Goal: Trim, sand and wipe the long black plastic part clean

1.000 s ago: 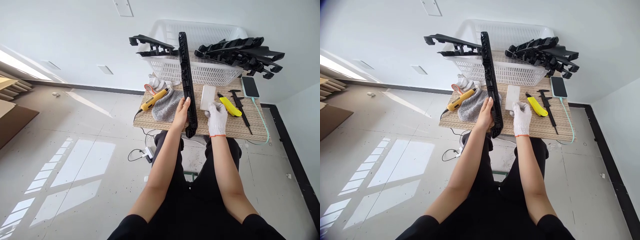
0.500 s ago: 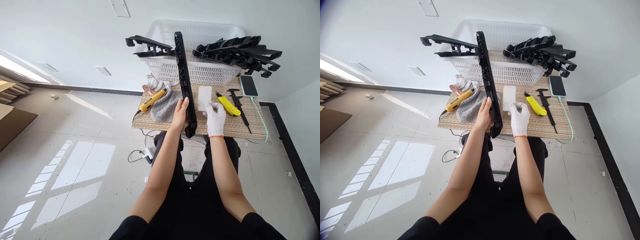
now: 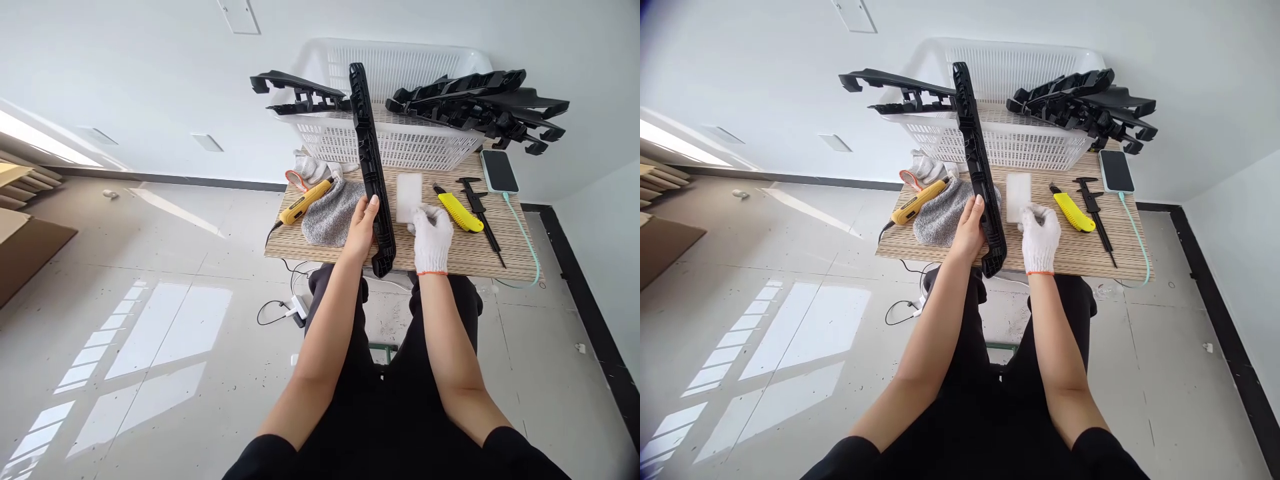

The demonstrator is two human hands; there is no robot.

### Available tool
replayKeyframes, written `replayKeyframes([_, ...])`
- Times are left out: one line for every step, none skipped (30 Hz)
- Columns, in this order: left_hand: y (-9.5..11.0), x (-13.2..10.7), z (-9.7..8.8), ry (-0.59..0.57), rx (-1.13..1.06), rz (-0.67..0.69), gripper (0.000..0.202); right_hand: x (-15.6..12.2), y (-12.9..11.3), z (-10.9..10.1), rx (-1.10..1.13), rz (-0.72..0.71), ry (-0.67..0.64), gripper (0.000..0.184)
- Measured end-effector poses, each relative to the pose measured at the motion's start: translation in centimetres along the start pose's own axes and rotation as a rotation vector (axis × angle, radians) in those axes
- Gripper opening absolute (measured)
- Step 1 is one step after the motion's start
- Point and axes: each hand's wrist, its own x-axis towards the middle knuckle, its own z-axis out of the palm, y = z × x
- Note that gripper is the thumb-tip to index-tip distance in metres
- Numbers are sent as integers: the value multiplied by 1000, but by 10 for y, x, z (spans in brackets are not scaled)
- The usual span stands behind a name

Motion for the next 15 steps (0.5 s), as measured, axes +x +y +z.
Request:
replayKeyframes([0,0,0,7,7,-4,22,1,1,0,40,22,-13,28])
replayKeyframes([0,0,0,10,17,-5,22,1,2,0,59,55,-68,29])
replayKeyframes([1,0,0,10,28,-5,22,1,3,0,51,84,-136,30])
replayKeyframes([1,0,1,10,40,-5,22,1,4,0,23,94,-182,31])
replayKeyframes([2,-1,1,11,50,-8,23,2,4,0,-9,82,-182,31])
replayKeyframes([3,-2,1,16,58,-14,23,2,5,0,-25,53,-140,30])
replayKeyframes([3,-2,2,24,64,-23,23,3,5,0,-14,26,-78,29])
replayKeyframes([4,-3,2,32,67,-30,24,3,6,0,16,19,-28,29])
replayKeyframes([4,-3,2,35,68,-34,24,4,6,0,49,35,-24,30])
replayKeyframes([5,-4,2,32,65,-34,24,5,6,0,73,60,-59,32])
replayKeyframes([5,-4,2,24,61,-30,24,5,7,-1,77,77,-112,35])
replayKeyframes([4,-4,2,11,54,-24,24,5,7,-2,58,78,-166,38])
replayKeyframes([4,-3,2,-2,46,-16,25,5,8,-3,25,62,-211,42])
replayKeyframes([4,-3,2,-15,37,-8,25,5,8,-4,-13,31,-249,46])
replayKeyframes([4,-3,2,-25,28,0,26,4,8,-5,-46,0,-286,51])
